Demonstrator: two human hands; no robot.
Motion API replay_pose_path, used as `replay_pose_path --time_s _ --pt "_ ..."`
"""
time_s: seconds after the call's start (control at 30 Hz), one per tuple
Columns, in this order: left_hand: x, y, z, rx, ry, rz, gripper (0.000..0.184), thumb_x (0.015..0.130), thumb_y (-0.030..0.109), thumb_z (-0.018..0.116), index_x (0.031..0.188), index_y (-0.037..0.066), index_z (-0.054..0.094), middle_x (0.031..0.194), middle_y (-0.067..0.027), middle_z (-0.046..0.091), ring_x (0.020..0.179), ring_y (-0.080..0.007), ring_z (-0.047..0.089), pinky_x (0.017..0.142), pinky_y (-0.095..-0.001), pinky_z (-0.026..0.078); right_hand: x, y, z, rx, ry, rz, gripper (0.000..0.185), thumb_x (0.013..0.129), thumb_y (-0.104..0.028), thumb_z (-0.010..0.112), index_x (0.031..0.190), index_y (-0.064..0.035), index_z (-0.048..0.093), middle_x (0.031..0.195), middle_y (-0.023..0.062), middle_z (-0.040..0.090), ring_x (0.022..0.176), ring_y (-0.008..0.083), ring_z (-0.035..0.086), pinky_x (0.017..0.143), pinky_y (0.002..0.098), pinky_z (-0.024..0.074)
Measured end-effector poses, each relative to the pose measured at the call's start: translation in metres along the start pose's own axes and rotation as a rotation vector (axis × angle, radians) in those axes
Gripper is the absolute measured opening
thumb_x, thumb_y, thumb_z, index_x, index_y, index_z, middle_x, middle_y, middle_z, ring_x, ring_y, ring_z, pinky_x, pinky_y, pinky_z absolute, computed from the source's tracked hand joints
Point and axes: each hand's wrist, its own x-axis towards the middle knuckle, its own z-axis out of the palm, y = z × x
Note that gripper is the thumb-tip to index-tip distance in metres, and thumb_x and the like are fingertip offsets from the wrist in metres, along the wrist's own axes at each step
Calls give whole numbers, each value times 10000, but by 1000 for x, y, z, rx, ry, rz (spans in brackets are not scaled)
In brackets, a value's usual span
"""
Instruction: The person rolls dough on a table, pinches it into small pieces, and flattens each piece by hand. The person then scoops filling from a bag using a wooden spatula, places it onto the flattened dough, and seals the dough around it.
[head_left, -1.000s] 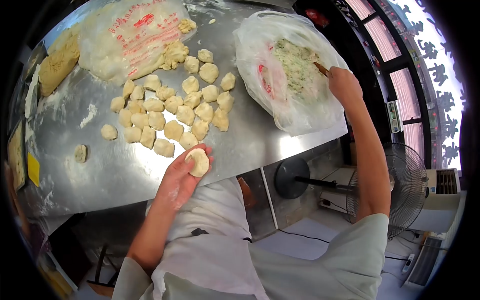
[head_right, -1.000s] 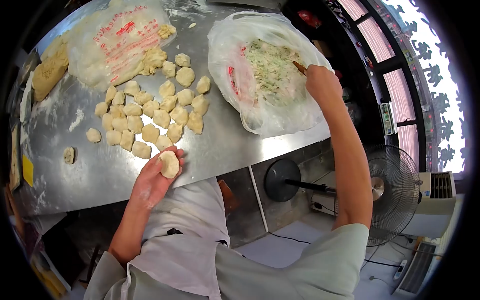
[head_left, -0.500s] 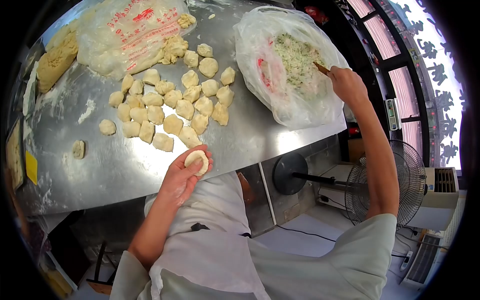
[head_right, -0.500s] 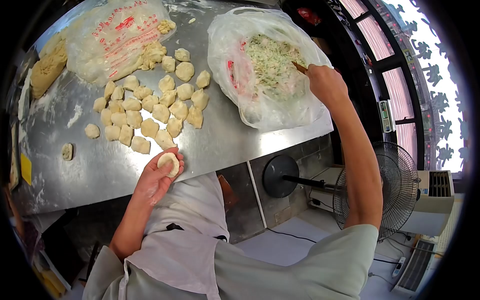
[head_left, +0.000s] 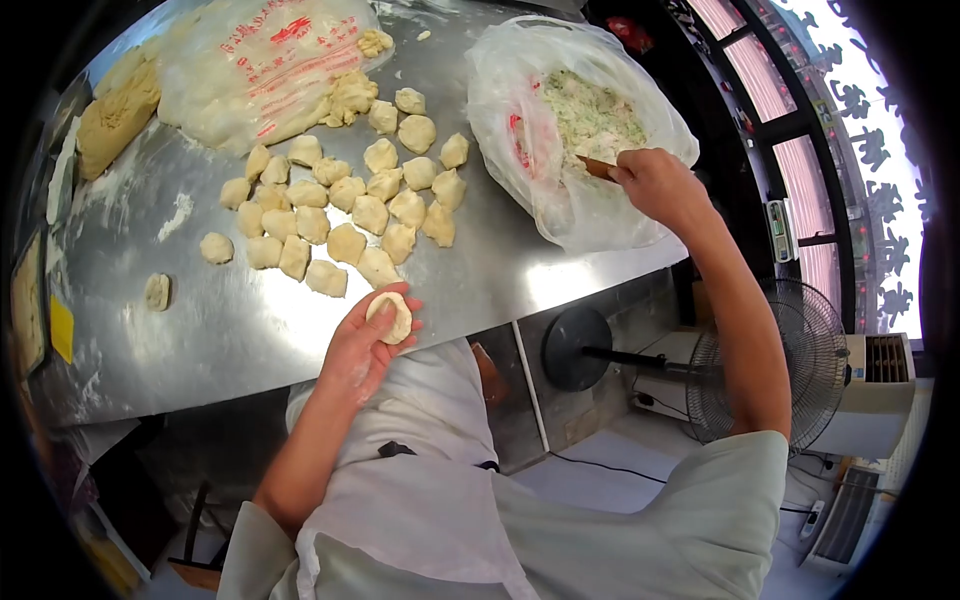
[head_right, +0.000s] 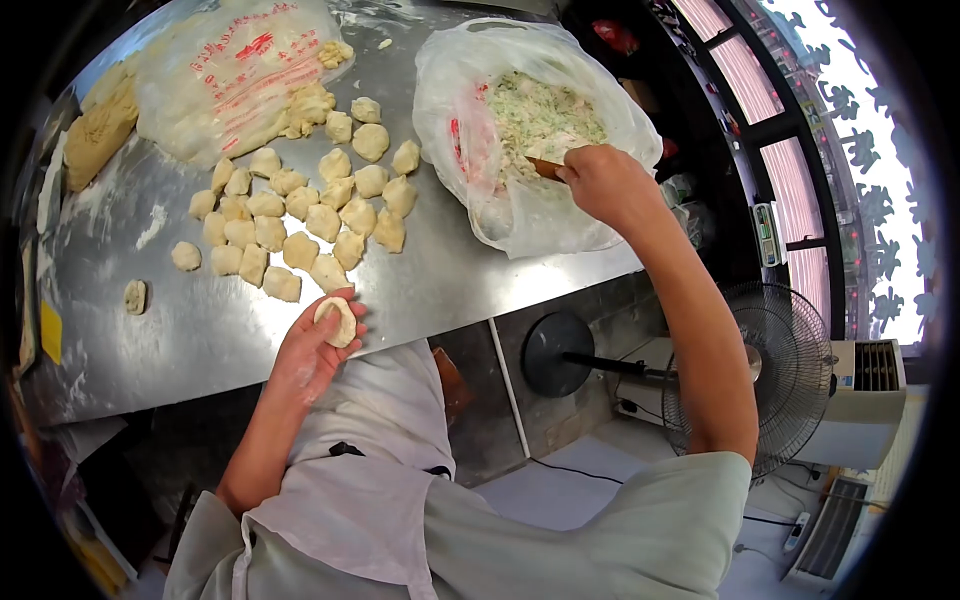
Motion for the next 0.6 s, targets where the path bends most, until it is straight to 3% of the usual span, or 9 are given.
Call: replay_pose_path --time_s 0.03,0.13,0.17,0.27,0.33,0.37,0.47,0.5,0.6 --pt "-2 2 -1 2 2 9 440 1088 242 601 1452 3 538 1265 -121 692 1093 -203 713 952 -330 608 0 -1 -2 21 -34 8 231 972 -235 667 929 -16 729 826 206 699 763 385 704 708 493 546" --pt "-5 4 -2 -56 7 3 462 1099 270 579 1463 -10 519 1311 -139 670 1150 -214 689 996 -343 587 -5 -12 -31 372 -157 326 293 984 -239 662 887 35 706 697 157 649 581 282 671 601 416 525" --pt "-6 4 -1 -83 -24 9 475 1106 285 561 1470 -15 506 1336 -150 655 1182 -228 674 1022 -357 572 -10 -14 -37 455 -172 361 337 1015 -251 638 860 45 683 585 90 582 428 159 551 473 334 442" --pt "1 12 7 -164 -101 32 517 1126 335 504 1491 -29 469 1404 -182 611 1269 -270 628 1092 -398 528 -30 -29 -47 748 -99 449 346 1041 -282 624 875 14 693 535 43 557 389 102 470 413 289 364" --pt "10 20 20 -232 -126 43 548 1136 371 465 1505 -35 445 1443 -203 580 1318 -300 596 1131 -426 497 -46 -47 -44 835 2 365 328 1067 -278 620 878 -19 687 545 11 548 396 55 404 403 251 308" --pt "15 25 28 -239 -133 57 564 1147 383 423 1515 -44 423 1459 -221 562 1353 -337 564 1178 -452 452 -59 -71 -46 880 49 347 297 1067 -258 627 916 -13 700 566 16 563 433 60 444 433 252 342" --pt "32 46 56 -375 -204 187 538 1156 371 398 1493 -47 425 1479 -229 539 1375 -342 539 1210 -469 413 -73 -154 -16 877 264 248 197 1053 -186 658 1071 -3 730 649 39 607 590 90 584 556 276 456" --pt "31 54 63 -385 -203 216 526 1158 365 389 1487 -44 426 1477 -226 538 1382 -341 530 1216 -472 404 -78 -174 0 778 347 153 191 1036 -131 668 1164 -4 731 730 91 659 675 173 662 644 341 519" --pt "29 66 69 -449 -180 319 480 1164 349 375 1449 -32 440 1425 -207 558 1372 -323 528 1219 -474 397 -79 -230 37 567 510 -107 361 952 -6 685 1308 -56 714 956 158 708 821 326 696 726 418 563"
